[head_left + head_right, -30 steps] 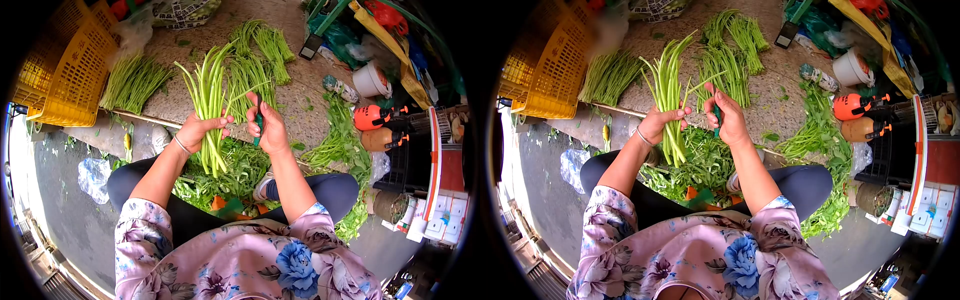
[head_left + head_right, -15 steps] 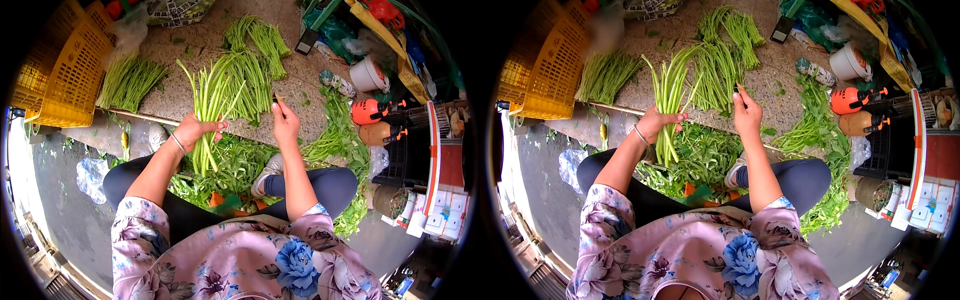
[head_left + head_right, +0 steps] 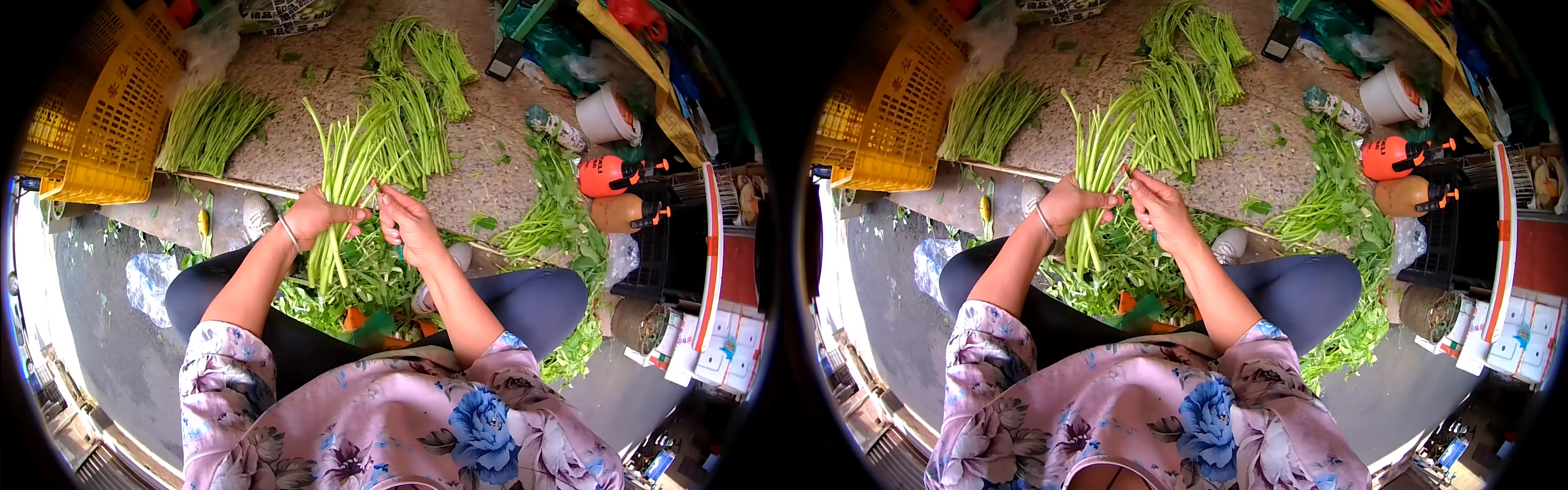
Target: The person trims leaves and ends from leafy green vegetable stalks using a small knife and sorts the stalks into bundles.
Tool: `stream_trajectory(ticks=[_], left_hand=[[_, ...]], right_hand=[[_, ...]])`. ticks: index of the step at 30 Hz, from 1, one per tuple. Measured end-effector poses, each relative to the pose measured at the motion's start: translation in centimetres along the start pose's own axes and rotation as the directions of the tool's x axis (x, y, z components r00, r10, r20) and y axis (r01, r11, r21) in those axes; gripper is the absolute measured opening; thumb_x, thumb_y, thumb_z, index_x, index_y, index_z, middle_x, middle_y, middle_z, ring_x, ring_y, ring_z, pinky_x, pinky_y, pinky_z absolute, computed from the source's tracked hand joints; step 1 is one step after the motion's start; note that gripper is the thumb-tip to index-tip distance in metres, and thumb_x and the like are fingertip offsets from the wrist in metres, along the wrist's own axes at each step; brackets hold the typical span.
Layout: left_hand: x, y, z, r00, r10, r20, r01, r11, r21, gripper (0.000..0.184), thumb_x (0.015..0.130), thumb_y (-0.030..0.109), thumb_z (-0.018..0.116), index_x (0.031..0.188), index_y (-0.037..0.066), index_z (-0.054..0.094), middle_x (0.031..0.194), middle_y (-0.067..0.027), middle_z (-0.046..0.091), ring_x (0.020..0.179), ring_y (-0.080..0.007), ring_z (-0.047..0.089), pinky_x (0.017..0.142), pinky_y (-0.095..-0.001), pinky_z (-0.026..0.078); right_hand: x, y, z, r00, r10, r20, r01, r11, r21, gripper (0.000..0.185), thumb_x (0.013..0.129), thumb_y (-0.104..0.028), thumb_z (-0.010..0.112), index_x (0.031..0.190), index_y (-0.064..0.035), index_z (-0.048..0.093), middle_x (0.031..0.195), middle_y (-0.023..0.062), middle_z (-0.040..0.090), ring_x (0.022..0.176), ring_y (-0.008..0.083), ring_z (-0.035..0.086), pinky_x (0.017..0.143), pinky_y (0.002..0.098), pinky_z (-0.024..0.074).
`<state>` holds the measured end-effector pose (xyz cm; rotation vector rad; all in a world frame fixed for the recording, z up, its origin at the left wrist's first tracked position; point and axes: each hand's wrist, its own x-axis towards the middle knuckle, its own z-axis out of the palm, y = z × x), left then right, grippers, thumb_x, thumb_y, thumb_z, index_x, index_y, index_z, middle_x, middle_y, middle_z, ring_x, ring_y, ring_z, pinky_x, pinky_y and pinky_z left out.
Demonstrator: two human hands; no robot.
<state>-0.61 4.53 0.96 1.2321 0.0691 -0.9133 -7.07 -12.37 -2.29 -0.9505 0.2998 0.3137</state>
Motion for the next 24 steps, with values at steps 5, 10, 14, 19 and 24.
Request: stream_trajectory(ticks=[5,10,14,19,24], left_hand=[[-0.1,-0.4,-2.4,0.995,-0.040,-0.090,0.040,0.999,-0.003,0.022,0.072,-0.007,0.061,0.092,-0.004,0.055,0.077,-0.0116,0.062,0.061,-0.0175,0.059,0.050,-0.0271,0.049],[0.3,-1.0,-4.5,0.907,-0.017,-0.420,-0.058,0.984,-0.167,0.015,0.072,-0.002,0.064,0.083,0.000,0.055,0.070,-0.0068,0.059,0.054,-0.0140,0.055,0.046,-0.0254,0.047],[0.8,-1.0,-5.5,0.868,0.028,-0.497,-0.163,0.959,-0.231,0.013,0.074,-0.002,0.063,0.082,0.002,0.054,0.070,-0.0059,0.059,0.055,-0.0137,0.055,0.048,-0.0251,0.047],[1.3,-0.1,-5.1,0.841,-0.002,-0.541,-0.190,0.935,-0.299,0.010,0.075,-0.003,0.061,0.080,-0.001,0.053,0.071,-0.0104,0.059,0.056,-0.0169,0.057,0.047,-0.0277,0.049],[2.2,-1.1,-4.4,0.870,-0.032,-0.493,-0.140,0.941,-0.309,0.016,0.077,0.001,0.059,0.091,-0.004,0.054,0.086,-0.0128,0.061,0.069,-0.0200,0.060,0.057,-0.0307,0.051]], right_hand=[[2.6,4.4,-7.2,0.984,0.169,-0.052,-0.123,0.444,-0.887,0.049,0.081,-0.034,0.060,0.122,-0.0103,0.048,0.069,0.0039,0.058,0.063,0.0118,0.053,0.059,0.0267,0.0432],[5.2,3.5,-8.1,0.906,-0.335,-0.260,-0.289,-0.039,-0.957,0.046,0.075,-0.033,0.063,0.116,-0.0145,0.053,0.097,0.0117,0.060,0.086,0.0267,0.059,0.074,0.0373,0.0469],[9.0,4.0,-9.6,0.837,-0.482,-0.259,-0.338,-0.082,-0.938,0.030,0.073,-0.027,0.062,0.099,-0.0103,0.060,0.091,0.0129,0.059,0.080,0.0301,0.059,0.067,0.0419,0.0479],[8.7,3.5,-8.8,0.851,-0.376,-0.367,-0.351,0.113,-0.929,0.018,0.073,-0.022,0.064,0.083,-0.0065,0.062,0.074,0.0094,0.062,0.066,0.0244,0.060,0.059,0.0357,0.0465],[3.7,3.8,-3.8,0.888,-0.332,-0.318,0.038,0.742,-0.670,0.015,0.070,-0.012,0.070,0.075,-0.0011,0.061,0.067,-0.0005,0.058,0.060,0.0064,0.051,0.056,0.0225,0.0422]])
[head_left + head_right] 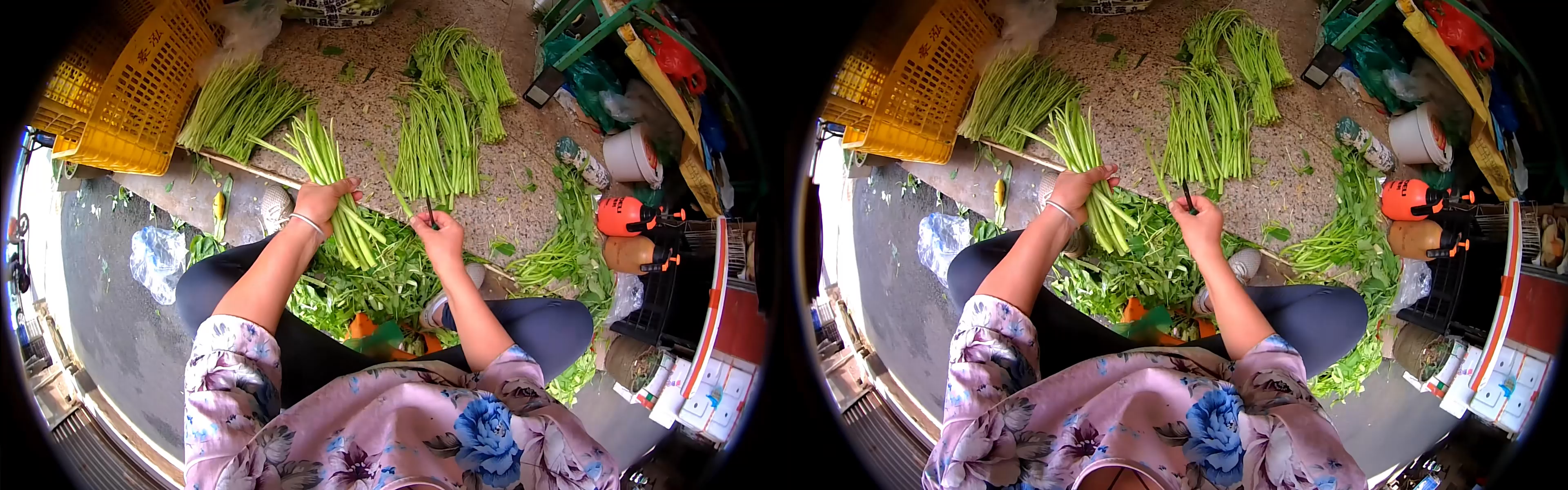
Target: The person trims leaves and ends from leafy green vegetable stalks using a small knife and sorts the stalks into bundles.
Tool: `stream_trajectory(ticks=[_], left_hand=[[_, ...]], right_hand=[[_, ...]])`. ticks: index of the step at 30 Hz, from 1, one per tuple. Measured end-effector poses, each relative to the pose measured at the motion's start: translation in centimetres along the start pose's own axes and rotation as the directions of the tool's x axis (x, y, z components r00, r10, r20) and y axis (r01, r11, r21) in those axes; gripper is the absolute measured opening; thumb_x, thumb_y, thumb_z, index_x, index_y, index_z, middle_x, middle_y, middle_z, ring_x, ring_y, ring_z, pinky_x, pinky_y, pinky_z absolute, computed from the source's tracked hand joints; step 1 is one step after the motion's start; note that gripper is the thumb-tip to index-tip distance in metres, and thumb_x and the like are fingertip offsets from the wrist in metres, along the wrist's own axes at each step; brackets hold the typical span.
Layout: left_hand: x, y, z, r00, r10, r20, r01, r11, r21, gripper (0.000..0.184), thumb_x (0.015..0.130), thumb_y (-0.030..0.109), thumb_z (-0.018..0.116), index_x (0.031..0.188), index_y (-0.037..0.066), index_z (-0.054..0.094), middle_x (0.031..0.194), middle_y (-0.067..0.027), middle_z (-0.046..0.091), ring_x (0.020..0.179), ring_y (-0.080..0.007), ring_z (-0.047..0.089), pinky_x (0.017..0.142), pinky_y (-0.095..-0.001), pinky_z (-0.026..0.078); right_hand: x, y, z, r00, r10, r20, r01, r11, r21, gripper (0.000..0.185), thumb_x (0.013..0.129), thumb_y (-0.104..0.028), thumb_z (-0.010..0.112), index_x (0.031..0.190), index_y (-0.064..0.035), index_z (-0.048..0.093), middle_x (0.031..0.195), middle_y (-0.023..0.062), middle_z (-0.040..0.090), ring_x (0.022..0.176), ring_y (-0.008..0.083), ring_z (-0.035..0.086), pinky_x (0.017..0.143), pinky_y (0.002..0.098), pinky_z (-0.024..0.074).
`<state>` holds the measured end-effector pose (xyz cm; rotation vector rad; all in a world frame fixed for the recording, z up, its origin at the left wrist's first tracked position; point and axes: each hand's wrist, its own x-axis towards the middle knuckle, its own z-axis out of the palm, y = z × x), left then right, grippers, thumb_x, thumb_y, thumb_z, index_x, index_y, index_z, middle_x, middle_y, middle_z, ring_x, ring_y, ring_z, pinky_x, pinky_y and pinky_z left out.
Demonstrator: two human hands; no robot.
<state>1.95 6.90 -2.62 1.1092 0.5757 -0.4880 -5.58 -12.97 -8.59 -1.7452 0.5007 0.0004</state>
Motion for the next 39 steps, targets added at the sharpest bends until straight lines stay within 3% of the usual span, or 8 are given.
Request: stream_trajectory(ticks=[9,15,25,30,32,33,35,39], left_hand=[[-0.2,-0.9,2.0,0.989,-0.071,0.130,0.068,0.997,0.022,0.020,0.078,0.001,0.059,0.096,-0.005,0.054,0.089,-0.0125,0.061,0.078,-0.0233,0.061,0.062,-0.0343,0.052],[-1.8,-0.6,2.9,0.945,-0.060,0.321,0.020,0.992,0.126,0.022,0.077,0.003,0.061,0.097,-0.003,0.056,0.088,-0.0105,0.062,0.077,-0.0199,0.061,0.062,-0.0298,0.052],[-1.9,-0.3,2.4,0.955,0.048,0.293,-0.057,0.998,0.023,0.019,0.077,0.002,0.061,0.095,-0.002,0.056,0.088,-0.0105,0.062,0.074,-0.0186,0.060,0.065,-0.0314,0.052],[-2.1,0.9,2.2,0.955,0.068,0.287,-0.056,0.997,-0.051,0.024,0.077,0.003,0.061,0.099,0.000,0.053,0.090,-0.0098,0.061,0.074,-0.0179,0.061,0.061,-0.0308,0.053],[-3.1,1.1,2.6,0.952,0.051,0.301,-0.038,0.998,-0.048,0.022,0.076,-0.001,0.060,0.097,-0.002,0.053,0.089,-0.0127,0.061,0.072,-0.0196,0.061,0.061,-0.0298,0.052],[-3.0,0.7,2.5,0.951,0.040,0.306,-0.029,0.999,-0.043,0.022,0.076,-0.001,0.060,0.097,-0.002,0.053,0.089,-0.0127,0.061,0.072,-0.0196,0.061,0.061,-0.0298,0.052],[-2.7,0.3,2.1,0.914,0.001,0.405,-0.003,1.000,0.004,0.022,0.076,-0.001,0.060,0.096,-0.003,0.053,0.091,-0.0141,0.061,0.072,-0.0199,0.061,0.060,-0.0293,0.052],[-4.0,0.6,2.9,0.875,-0.068,0.480,0.014,0.993,0.115,0.028,0.076,0.003,0.062,0.101,0.001,0.050,0.089,-0.0106,0.059,0.070,-0.0170,0.060,0.062,-0.0265,0.052]], right_hand=[[-6.8,-2.6,0.0,0.945,-0.328,0.011,0.327,0.939,-0.103,0.014,0.071,-0.012,0.070,0.075,-0.0024,0.060,0.066,-0.0003,0.058,0.058,0.0059,0.050,0.054,0.0222,0.0425],[-4.1,-6.3,-0.7,0.968,0.087,0.234,-0.210,0.789,0.578,0.016,0.078,-0.016,0.065,0.079,-0.0017,0.059,0.065,-0.0029,0.052,0.051,0.0032,0.040,0.046,0.0184,0.0332],[-3.0,-5.8,1.5,0.975,-0.174,0.135,0.164,0.983,0.084,0.008,0.072,-0.007,0.062,0.075,-0.0002,0.059,0.066,-0.0009,0.055,0.059,0.0062,0.047,0.057,0.0219,0.0403],[-5.9,-2.2,-0.2,0.972,-0.073,0.225,0.074,0.997,0.003,0.012,0.071,-0.011,0.064,0.070,-0.0018,0.057,0.062,-0.0021,0.053,0.056,0.0062,0.046,0.055,0.0221,0.0395],[-5.9,-1.4,-1.3,0.948,0.206,0.241,-0.221,0.975,0.036,0.023,0.076,-0.023,0.067,0.073,-0.0020,0.058,0.059,-0.0037,0.049,0.052,0.0055,0.042,0.050,0.0210,0.0362],[-5.3,-1.5,-2.5,0.884,0.313,0.348,-0.359,0.930,0.075,0.039,0.082,-0.039,0.058,0.087,-0.0004,0.059,0.061,-0.0037,0.046,0.051,0.0043,0.039,0.045,0.0194,0.0320],[-4.3,-3.3,-3.4,0.869,0.168,0.466,-0.393,0.808,0.440,0.049,0.087,-0.043,0.046,0.108,0.0006,0.051,0.066,-0.0025,0.046,0.051,0.0039,0.037,0.041,0.0183,0.0280],[-1.9,-6.1,-2.5,0.812,-0.060,0.580,-0.447,0.575,0.685,0.052,0.090,-0.043,0.038,0.122,-0.0017,0.039,0.070,-0.0013,0.047,0.051,0.0049,0.038,0.041,0.0179,0.0287]])
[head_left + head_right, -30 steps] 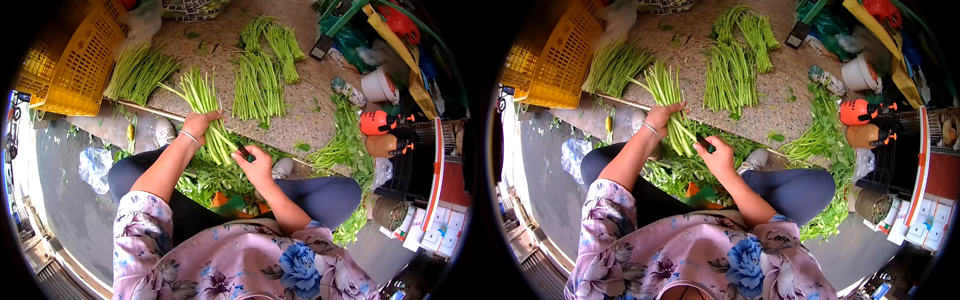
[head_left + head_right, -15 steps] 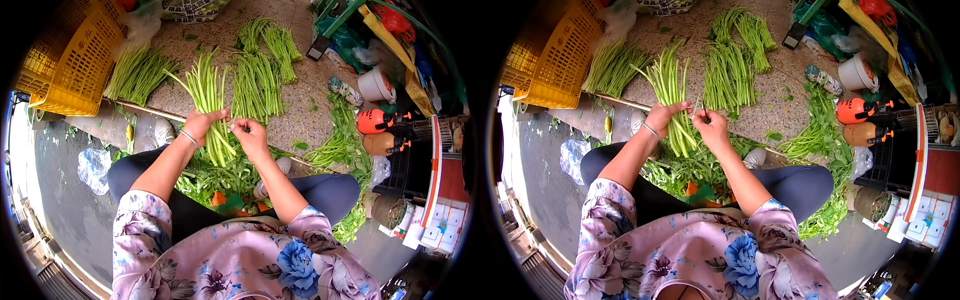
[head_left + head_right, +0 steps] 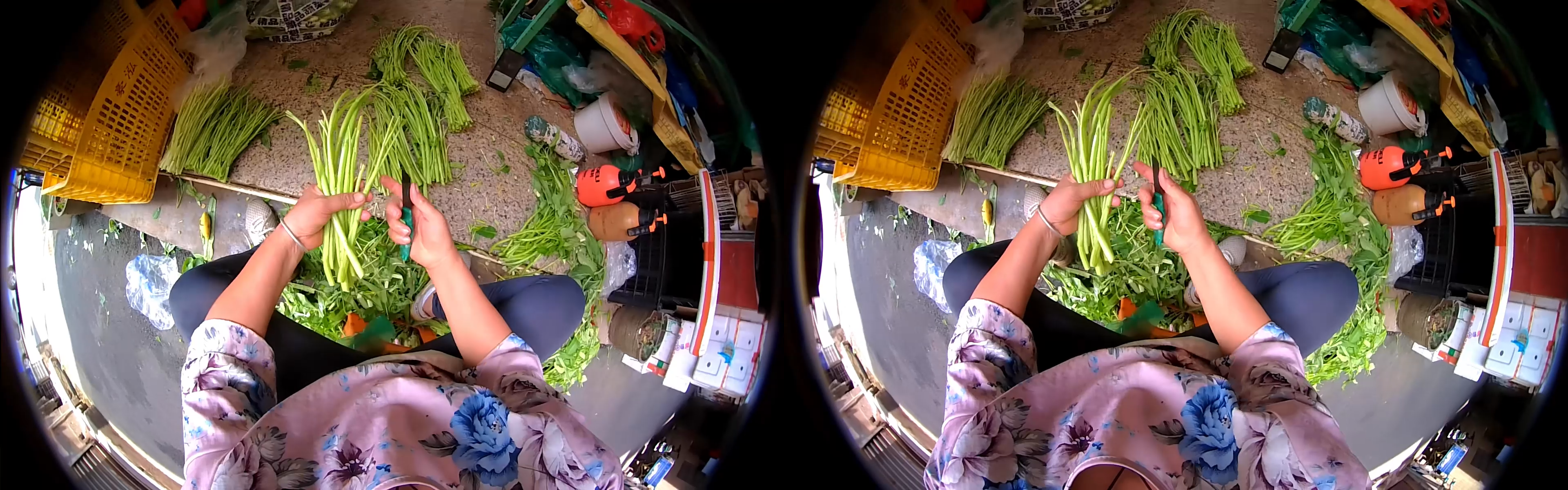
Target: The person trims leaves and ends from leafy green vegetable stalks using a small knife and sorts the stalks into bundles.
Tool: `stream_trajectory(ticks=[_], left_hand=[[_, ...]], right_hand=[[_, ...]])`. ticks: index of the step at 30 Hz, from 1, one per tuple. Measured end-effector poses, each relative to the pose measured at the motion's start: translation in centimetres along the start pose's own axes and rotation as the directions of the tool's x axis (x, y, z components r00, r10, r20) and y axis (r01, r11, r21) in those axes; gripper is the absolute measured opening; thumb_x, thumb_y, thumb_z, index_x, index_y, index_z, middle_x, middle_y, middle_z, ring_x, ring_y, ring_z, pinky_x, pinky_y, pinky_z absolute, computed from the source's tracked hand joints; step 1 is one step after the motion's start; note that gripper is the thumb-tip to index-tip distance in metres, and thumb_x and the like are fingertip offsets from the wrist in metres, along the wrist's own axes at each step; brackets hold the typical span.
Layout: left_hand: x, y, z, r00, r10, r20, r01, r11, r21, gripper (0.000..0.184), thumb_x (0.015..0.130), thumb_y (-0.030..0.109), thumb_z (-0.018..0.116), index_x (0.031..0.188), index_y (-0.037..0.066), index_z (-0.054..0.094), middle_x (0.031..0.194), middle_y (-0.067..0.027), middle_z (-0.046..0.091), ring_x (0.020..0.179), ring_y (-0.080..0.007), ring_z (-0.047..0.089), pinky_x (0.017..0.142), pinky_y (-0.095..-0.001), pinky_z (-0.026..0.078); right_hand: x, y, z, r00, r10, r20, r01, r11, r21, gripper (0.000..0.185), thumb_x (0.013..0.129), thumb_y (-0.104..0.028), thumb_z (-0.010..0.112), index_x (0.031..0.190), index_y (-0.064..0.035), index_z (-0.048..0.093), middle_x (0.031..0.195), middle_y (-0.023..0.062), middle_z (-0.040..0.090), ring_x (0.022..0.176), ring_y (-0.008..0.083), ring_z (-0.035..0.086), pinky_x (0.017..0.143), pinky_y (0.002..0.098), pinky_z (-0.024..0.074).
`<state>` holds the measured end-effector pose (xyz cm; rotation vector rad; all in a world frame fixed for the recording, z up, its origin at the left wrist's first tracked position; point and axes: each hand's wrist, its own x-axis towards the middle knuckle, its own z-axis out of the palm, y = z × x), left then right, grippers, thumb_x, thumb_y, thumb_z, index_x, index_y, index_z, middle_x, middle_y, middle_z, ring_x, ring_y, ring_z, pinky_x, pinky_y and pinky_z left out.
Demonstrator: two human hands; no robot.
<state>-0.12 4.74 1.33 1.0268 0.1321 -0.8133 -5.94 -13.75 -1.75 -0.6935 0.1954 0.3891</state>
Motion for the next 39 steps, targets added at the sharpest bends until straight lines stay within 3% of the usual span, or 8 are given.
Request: stream_trajectory(ticks=[10,16,26,30,32,33,34,39], left_hand=[[-0.1,-0.2,0.2,0.993,0.032,0.113,-0.029,0.999,-0.027,0.030,0.076,0.002,0.062,0.103,0.001,0.049,0.088,-0.0102,0.059,0.072,-0.0166,0.059,0.062,-0.0255,0.052],[-0.2,-0.1,-0.4,0.998,-0.044,0.055,0.044,0.999,-0.009,0.029,0.074,-0.002,0.062,0.101,0.000,0.050,0.087,-0.0126,0.060,0.072,-0.0180,0.060,0.060,-0.0273,0.052],[-1.4,-1.5,-2.0,0.983,-0.185,-0.007,0.176,0.919,0.352,0.020,0.071,-0.003,0.064,0.090,-0.005,0.057,0.075,-0.0126,0.062,0.059,-0.0188,0.059,0.059,-0.0284,0.048],[-1.4,-1.7,-3.7,0.981,-0.192,0.005,0.177,0.918,0.355,0.017,0.070,-0.003,0.065,0.085,-0.006,0.058,0.072,-0.0116,0.062,0.057,-0.0181,0.059,0.060,-0.0282,0.048],[-1.4,-1.7,-4.7,0.976,-0.211,-0.056,0.216,0.896,0.388,0.016,0.070,-0.003,0.065,0.084,-0.005,0.058,0.072,-0.0119,0.062,0.058,-0.0173,0.059,0.060,-0.0279,0.048],[-1.3,-1.9,-5.0,0.974,-0.191,-0.122,0.222,0.908,0.356,0.016,0.070,-0.004,0.063,0.084,-0.004,0.057,0.073,-0.0120,0.061,0.059,-0.0180,0.059,0.058,-0.0279,0.048],[-1.3,-1.9,-5.1,0.973,-0.195,-0.125,0.228,0.909,0.349,0.016,0.070,-0.004,0.063,0.084,-0.004,0.057,0.073,-0.0120,0.061,0.059,-0.0180,0.059,0.058,-0.0279,0.048],[-0.8,-0.7,-4.7,0.943,-0.069,-0.325,0.090,0.995,0.051,0.017,0.072,-0.007,0.057,0.088,-0.004,0.052,0.074,-0.0107,0.057,0.064,-0.0213,0.061,0.052,-0.0298,0.051]], right_hand=[[1.8,-0.4,1.4,0.986,0.022,0.168,-0.063,0.967,0.245,0.043,0.091,-0.034,0.041,0.126,-0.0097,0.035,0.063,-0.0031,0.040,0.046,0.0049,0.033,0.038,0.0173,0.0268],[-0.6,0.3,-0.7,0.965,-0.021,-0.262,-0.131,0.826,-0.548,0.035,0.089,-0.025,0.049,0.119,-0.0071,0.050,0.056,-0.0061,0.037,0.044,0.0026,0.030,0.038,0.0173,0.0229],[-0.4,-0.9,-2.1,0.991,-0.001,-0.131,-0.027,0.977,-0.211,0.038,0.089,-0.027,0.049,0.121,-0.0063,0.046,0.059,-0.0044,0.038,0.046,0.0027,0.032,0.038,0.0169,0.0243],[0.5,1.4,-7.1,0.978,0.032,-0.205,-0.134,0.852,-0.506,0.033,0.087,-0.029,0.053,0.110,-0.0056,0.057,0.057,-0.0033,0.044,0.049,0.0040,0.036,0.042,0.0201,0.0311],[0.4,2.5,-9.2,0.974,-0.044,-0.224,-0.203,0.289,-0.935,0.045,0.084,-0.035,0.056,0.116,-0.0042,0.053,0.073,0.0064,0.061,0.063,0.0119,0.054,0.059,0.0281,0.0447],[0.4,1.7,-8.7,0.856,0.309,-0.416,-0.469,0.124,-0.874,0.053,0.078,-0.042,0.060,0.116,-0.0054,0.053,0.102,0.0156,0.061,0.089,0.0223,0.059,0.082,0.0327,0.0437],[0.3,3.0,-9.4,0.850,0.236,-0.470,-0.470,-0.060,-0.880,0.052,0.075,-0.047,0.061,0.109,-0.0080,0.058,0.101,0.0146,0.061,0.091,0.0242,0.059,0.079,0.0329,0.0451],[5.6,2.8,-9.3,0.869,-0.298,-0.396,-0.389,0.083,-0.917,0.037,0.075,-0.040,0.062,0.094,-0.0080,0.063,0.073,0.0114,0.063,0.066,0.0270,0.060,0.060,0.0384,0.0450]])
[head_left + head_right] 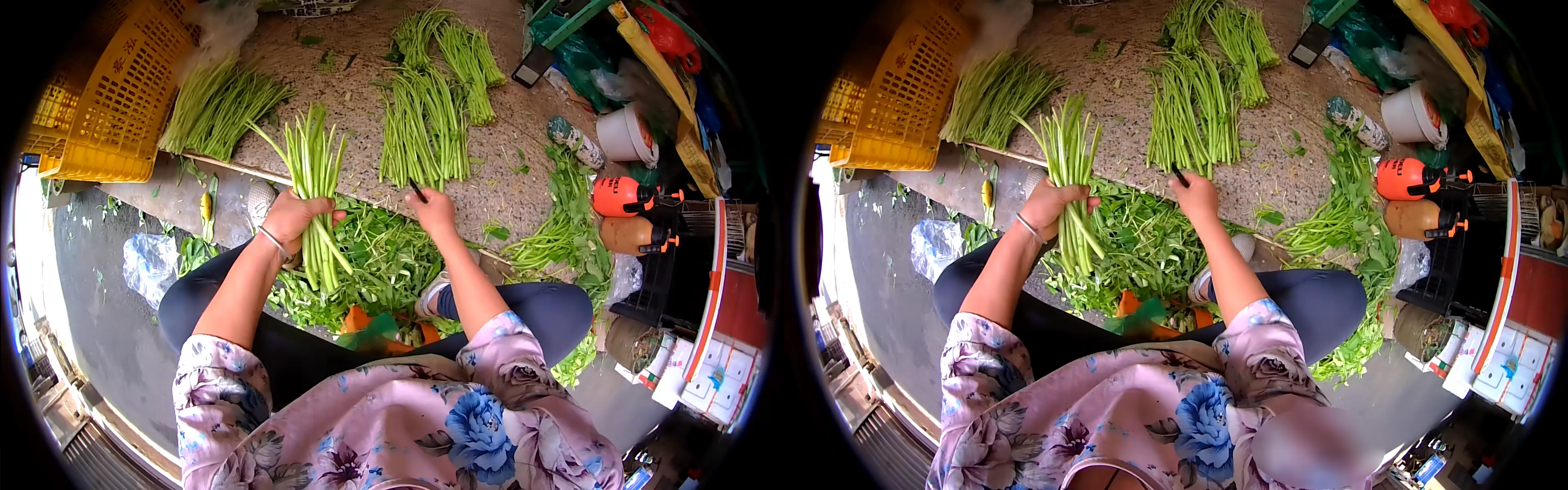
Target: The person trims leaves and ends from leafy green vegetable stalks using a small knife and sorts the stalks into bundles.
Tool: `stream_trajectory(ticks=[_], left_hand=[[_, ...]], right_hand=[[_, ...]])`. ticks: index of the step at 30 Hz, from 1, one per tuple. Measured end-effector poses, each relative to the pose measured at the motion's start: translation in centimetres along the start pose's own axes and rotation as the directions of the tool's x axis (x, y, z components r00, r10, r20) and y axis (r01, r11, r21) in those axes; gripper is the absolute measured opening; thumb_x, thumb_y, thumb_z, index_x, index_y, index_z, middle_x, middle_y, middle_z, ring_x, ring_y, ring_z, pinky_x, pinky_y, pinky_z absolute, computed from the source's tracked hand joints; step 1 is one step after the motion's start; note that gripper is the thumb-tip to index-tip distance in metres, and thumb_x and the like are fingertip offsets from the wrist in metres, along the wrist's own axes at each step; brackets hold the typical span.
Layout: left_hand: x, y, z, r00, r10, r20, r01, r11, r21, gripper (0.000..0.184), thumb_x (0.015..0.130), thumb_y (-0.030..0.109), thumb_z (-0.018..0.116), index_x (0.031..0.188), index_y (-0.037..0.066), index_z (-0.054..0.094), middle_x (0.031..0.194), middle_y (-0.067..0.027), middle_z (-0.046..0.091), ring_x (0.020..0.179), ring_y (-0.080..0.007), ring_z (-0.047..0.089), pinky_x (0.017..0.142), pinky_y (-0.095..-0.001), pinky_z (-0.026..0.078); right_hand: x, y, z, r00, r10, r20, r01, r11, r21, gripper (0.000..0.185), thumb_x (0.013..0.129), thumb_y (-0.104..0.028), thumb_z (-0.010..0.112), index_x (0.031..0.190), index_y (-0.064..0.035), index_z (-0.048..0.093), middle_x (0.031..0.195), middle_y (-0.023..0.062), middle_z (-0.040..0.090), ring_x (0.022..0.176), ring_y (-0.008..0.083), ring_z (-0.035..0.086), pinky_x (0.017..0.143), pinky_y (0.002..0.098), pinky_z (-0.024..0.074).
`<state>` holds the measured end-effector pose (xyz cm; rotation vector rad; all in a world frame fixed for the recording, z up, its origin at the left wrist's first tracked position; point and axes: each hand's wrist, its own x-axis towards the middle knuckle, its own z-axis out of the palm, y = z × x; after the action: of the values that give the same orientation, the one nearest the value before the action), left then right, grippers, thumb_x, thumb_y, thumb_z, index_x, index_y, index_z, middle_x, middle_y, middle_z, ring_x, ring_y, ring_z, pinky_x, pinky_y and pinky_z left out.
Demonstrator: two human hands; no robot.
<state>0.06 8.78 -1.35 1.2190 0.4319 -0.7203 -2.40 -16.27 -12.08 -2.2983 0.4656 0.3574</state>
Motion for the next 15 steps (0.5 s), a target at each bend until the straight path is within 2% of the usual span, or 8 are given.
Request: stream_trajectory(ticks=[1,2,3,6,11,13,14,15], left_hand=[[0.0,0.4,0.2,0.999,0.004,-0.036,-0.006,0.998,-0.064,0.018,0.072,-0.007,0.056,0.089,-0.004,0.051,0.074,-0.0108,0.057,0.066,-0.0215,0.062,0.053,-0.0302,0.051],[0.0,0.6,0.3,0.999,0.042,-0.020,-0.043,0.996,-0.083,0.019,0.072,-0.006,0.056,0.090,-0.003,0.051,0.076,-0.0113,0.057,0.067,-0.0220,0.062,0.053,-0.0304,0.052],[0.3,0.8,0.2,0.999,0.029,-0.014,-0.031,0.996,-0.081,0.022,0.072,-0.005,0.056,0.093,0.000,0.049,0.080,-0.0095,0.056,0.068,-0.0223,0.062,0.055,-0.0311,0.053],[0.6,1.3,0.5,0.994,0.095,-0.044,-0.101,0.983,-0.156,0.019,0.074,-0.004,0.055,0.092,0.001,0.050,0.082,-0.0093,0.058,0.066,-0.0202,0.060,0.056,-0.0298,0.052],[1.2,1.9,0.2,0.991,0.090,-0.101,-0.109,0.973,-0.203,0.020,0.078,0.000,0.052,0.097,0.002,0.047,0.087,-0.0097,0.059,0.073,-0.0203,0.061,0.058,-0.0292,0.051],[1.3,1.7,0.5,0.987,0.069,-0.144,-0.105,0.962,-0.254,0.018,0.076,-0.001,0.056,0.093,0.000,0.050,0.083,-0.0103,0.059,0.070,-0.0206,0.061,0.056,-0.0302,0.051],[1.5,1.3,0.4,0.988,0.080,-0.134,-0.114,0.957,-0.266,0.017,0.076,-0.001,0.055,0.093,0.000,0.050,0.084,-0.0107,0.059,0.071,-0.0212,0.061,0.057,-0.0311,0.051],[1.6,1.2,0.6,0.987,0.094,-0.133,-0.127,0.957,-0.263,0.017,0.076,-0.001,0.055,0.093,0.000,0.050,0.084,-0.0107,0.059,0.071,-0.0212,0.061,0.057,-0.0311,0.051]], right_hand=[[1.4,-0.8,0.6,0.996,0.017,-0.091,-0.017,1.000,-0.004,0.028,0.077,-0.033,0.060,0.089,-0.0072,0.062,0.073,0.0113,0.063,0.065,0.0275,0.060,0.059,0.0380,0.0454],[3.4,-0.6,1.9,0.975,-0.051,-0.218,0.044,0.998,-0.036,0.025,0.078,-0.030,0.059,0.084,-0.0062,0.063,0.065,0.0094,0.061,0.058,0.0251,0.058,0.054,0.0359,0.0440],[4.6,-1.4,2.0,0.975,-0.058,-0.215,0.052,0.998,-0.034,0.025,0.078,-0.030,0.059,0.084,-0.0062,0.063,0.065,0.0094,0.061,0.058,0.0251,0.058,0.054,0.0359,0.0440],[7.2,-3.1,2.1,0.987,0.097,-0.125,-0.121,0.972,-0.199,0.021,0.079,-0.026,0.056,0.089,-0.0092,0.062,0.069,0.0098,0.061,0.059,0.0247,0.058,0.054,0.0379,0.0453],[8.4,-2.1,2.6,0.990,0.097,-0.104,-0.117,0.971,-0.209,0.020,0.078,-0.027,0.057,0.083,-0.0078,0.062,0.067,0.0105,0.060,0.059,0.0257,0.057,0.054,0.0386,0.0447],[8.3,-1.3,2.5,0.991,0.027,-0.131,-0.061,0.963,-0.264,0.023,0.077,-0.030,0.059,0.079,-0.0078,0.062,0.065,0.0100,0.059,0.058,0.0248,0.057,0.054,0.0382,0.0443],[8.4,-1.0,2.3,0.997,0.058,-0.056,-0.070,0.970,-0.235,0.026,0.075,-0.034,0.060,0.076,-0.0082,0.061,0.064,0.0092,0.059,0.058,0.0236,0.057,0.052,0.0379,0.0443],[8.4,-1.2,2.1,0.997,0.047,-0.063,-0.061,0.971,-0.231,0.026,0.075,-0.034,0.060,0.076,-0.0082,0.061,0.064,0.0092,0.059,0.058,0.0236,0.057,0.052,0.0379,0.0443]])
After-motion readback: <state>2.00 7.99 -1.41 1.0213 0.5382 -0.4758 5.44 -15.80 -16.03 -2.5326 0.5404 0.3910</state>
